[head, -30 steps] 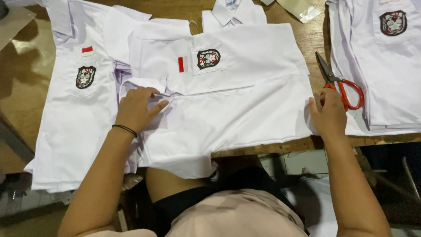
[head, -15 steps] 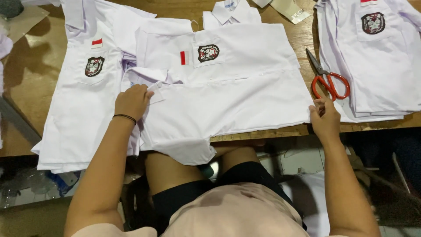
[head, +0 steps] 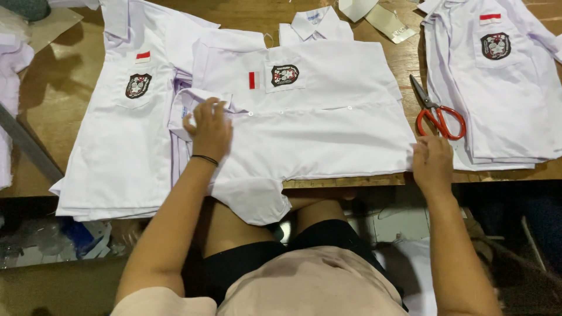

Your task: The person folds a white short-sleeved shirt on a wooden table, aligning the sides and smoothing the fabric. The person then folds the sleeves inward and folds the shirt in half, placing it on a stack of similar shirts.

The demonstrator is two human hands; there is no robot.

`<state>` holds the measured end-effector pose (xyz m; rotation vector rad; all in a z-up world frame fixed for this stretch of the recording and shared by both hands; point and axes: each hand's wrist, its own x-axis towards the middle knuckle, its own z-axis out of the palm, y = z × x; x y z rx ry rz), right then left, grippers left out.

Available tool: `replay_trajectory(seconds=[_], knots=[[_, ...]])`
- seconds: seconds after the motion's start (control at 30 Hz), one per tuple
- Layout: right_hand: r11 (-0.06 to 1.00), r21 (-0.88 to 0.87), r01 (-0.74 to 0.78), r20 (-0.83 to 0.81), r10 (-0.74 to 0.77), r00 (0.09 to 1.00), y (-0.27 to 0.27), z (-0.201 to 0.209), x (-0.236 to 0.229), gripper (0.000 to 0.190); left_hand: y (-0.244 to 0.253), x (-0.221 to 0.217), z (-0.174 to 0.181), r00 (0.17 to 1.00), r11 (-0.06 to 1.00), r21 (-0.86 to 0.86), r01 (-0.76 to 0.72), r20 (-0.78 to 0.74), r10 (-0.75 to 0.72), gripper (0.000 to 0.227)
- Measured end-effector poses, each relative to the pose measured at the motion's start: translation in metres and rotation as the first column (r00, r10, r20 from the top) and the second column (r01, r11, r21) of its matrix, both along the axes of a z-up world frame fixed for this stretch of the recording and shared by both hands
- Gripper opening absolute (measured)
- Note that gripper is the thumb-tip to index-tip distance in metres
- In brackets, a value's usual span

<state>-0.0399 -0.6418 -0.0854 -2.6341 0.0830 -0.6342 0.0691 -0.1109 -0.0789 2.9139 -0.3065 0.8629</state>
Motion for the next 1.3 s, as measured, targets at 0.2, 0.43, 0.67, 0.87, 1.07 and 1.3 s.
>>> replay_trajectory(seconds=[0.2, 0.43, 0.67, 0.87, 1.07, 1.3], knots=[[0.927, -0.042, -0.373, -0.064, 0.37, 0.927, 0.159, 0.016, 0.034, 0.034, -0.13, -0.032, -0.028, 0.929, 0.942, -0.193, 0.273, -0.201, -0.31, 0.037], [0.898, -0.052, -0.436, -0.478, 0.361, 0.801, 0.238, 0.019, 0.064, 0.055, -0.15, -0.028, -0.039, 0.868, 0.958, -0.217, 0.187, -0.42, -0.265, 0.051], [0.901, -0.108, -0.419, -0.547, 0.298, 0.782, 0.219, 0.031, 0.065, 0.068, -0.139, -0.037, 0.011, 0.692, 0.98, -0.113, 0.165, -0.695, -0.197, 0.066], [0.927, -0.118, -0.355, -0.568, 0.23, 0.79, 0.185, 0.037, 0.068, 0.069, -0.122, -0.049, 0.033, 0.681, 0.989, -0.099, 0.105, -0.718, -0.144, 0.075], [0.955, -0.139, -0.261, -0.553, 0.144, 0.821, 0.13, 0.033, 0.071, 0.073, -0.096, -0.05, 0.035, 0.673, 0.997, -0.076, 0.028, -0.736, -0.075, 0.077], [0.964, -0.205, -0.168, -0.563, 0.024, 0.826, 0.052, 0.013, 0.078, 0.077, -0.036, -0.038, 0.009, 0.685, 0.991, -0.075, -0.109, -0.728, 0.02, 0.073]])
